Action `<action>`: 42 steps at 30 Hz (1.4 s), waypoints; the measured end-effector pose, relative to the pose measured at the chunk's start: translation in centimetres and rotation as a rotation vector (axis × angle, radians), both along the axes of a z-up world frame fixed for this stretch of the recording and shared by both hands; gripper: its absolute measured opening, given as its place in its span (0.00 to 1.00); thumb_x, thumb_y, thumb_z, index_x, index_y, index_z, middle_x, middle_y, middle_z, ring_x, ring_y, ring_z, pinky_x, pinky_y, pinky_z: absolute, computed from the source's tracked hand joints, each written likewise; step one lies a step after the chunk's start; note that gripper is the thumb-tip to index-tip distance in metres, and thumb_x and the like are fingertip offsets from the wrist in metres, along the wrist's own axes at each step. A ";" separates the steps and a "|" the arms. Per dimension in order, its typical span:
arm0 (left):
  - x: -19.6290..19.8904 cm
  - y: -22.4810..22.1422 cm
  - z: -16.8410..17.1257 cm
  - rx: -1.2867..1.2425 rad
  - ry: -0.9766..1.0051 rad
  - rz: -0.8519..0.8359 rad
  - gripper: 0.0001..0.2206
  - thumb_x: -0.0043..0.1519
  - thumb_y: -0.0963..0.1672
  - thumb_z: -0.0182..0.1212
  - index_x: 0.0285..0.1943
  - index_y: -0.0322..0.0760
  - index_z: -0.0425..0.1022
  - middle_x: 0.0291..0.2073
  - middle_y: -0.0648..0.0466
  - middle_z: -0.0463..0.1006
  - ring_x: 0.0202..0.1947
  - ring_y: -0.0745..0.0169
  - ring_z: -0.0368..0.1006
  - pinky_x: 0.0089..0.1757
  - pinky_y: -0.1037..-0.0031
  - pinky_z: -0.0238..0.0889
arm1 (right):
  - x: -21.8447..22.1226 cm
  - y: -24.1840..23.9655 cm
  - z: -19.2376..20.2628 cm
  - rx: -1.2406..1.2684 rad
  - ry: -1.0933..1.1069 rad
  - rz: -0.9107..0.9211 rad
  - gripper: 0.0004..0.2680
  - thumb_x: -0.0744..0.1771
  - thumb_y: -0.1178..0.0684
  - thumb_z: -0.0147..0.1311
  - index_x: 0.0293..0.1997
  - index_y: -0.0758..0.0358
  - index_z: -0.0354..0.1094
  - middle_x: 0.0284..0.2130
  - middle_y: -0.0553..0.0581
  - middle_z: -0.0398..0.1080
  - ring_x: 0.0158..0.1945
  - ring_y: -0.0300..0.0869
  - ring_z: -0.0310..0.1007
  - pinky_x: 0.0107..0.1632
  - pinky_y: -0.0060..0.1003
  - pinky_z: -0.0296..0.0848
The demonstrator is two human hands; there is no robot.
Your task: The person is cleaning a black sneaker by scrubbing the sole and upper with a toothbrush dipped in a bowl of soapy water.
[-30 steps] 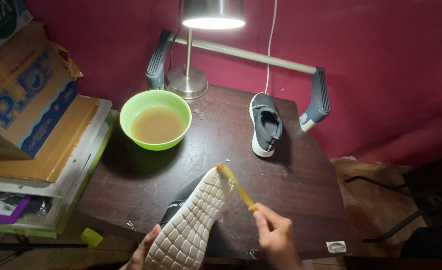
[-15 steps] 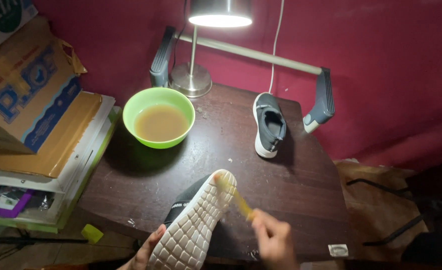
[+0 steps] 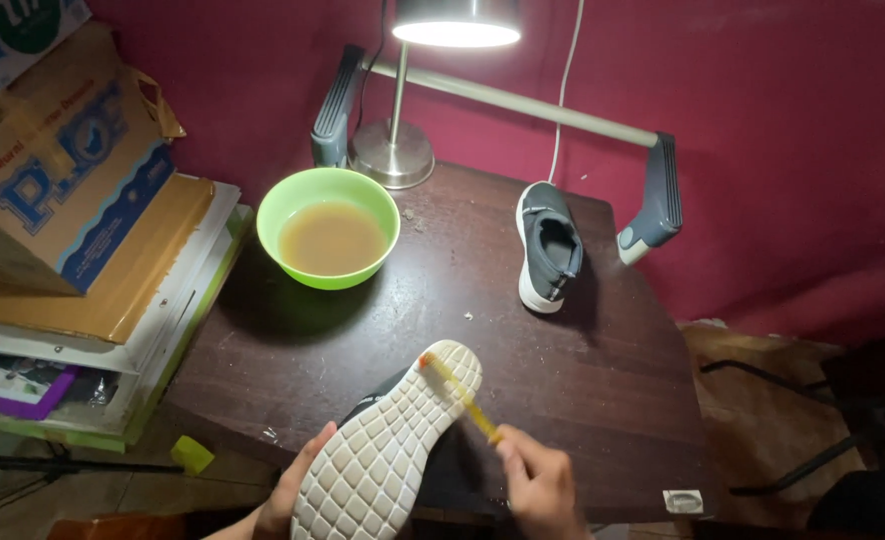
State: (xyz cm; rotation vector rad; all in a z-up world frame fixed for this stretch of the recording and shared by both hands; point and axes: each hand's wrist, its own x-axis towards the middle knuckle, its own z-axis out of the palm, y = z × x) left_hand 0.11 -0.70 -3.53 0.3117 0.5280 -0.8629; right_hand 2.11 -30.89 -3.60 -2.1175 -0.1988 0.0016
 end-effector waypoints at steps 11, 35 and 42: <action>-0.1 0.1 0.7 0.094 0.062 -0.013 0.43 0.58 0.62 0.38 0.78 0.35 0.64 0.67 0.35 0.71 0.64 0.34 0.65 0.63 0.48 0.54 | -2.3 -0.1 -1.5 -0.207 0.132 -0.181 0.09 0.65 0.44 0.55 0.38 0.46 0.85 0.13 0.46 0.60 0.16 0.35 0.54 0.25 0.34 0.56; -0.5 0.3 0.5 0.025 0.017 0.021 0.44 0.56 0.62 0.41 0.79 0.36 0.62 0.66 0.35 0.70 0.62 0.34 0.66 0.61 0.46 0.57 | -1.6 -1.8 -2.7 -0.204 -0.328 -0.219 0.09 0.65 0.50 0.57 0.45 0.52 0.81 0.14 0.41 0.65 0.15 0.30 0.56 0.20 0.29 0.59; -0.3 0.4 0.0 0.049 0.035 0.018 0.43 0.56 0.62 0.41 0.77 0.34 0.64 0.64 0.34 0.72 0.61 0.34 0.67 0.61 0.47 0.57 | -2.1 -1.2 -2.7 -0.141 -0.188 -0.248 0.09 0.64 0.51 0.59 0.44 0.52 0.84 0.13 0.44 0.69 0.13 0.31 0.57 0.19 0.31 0.58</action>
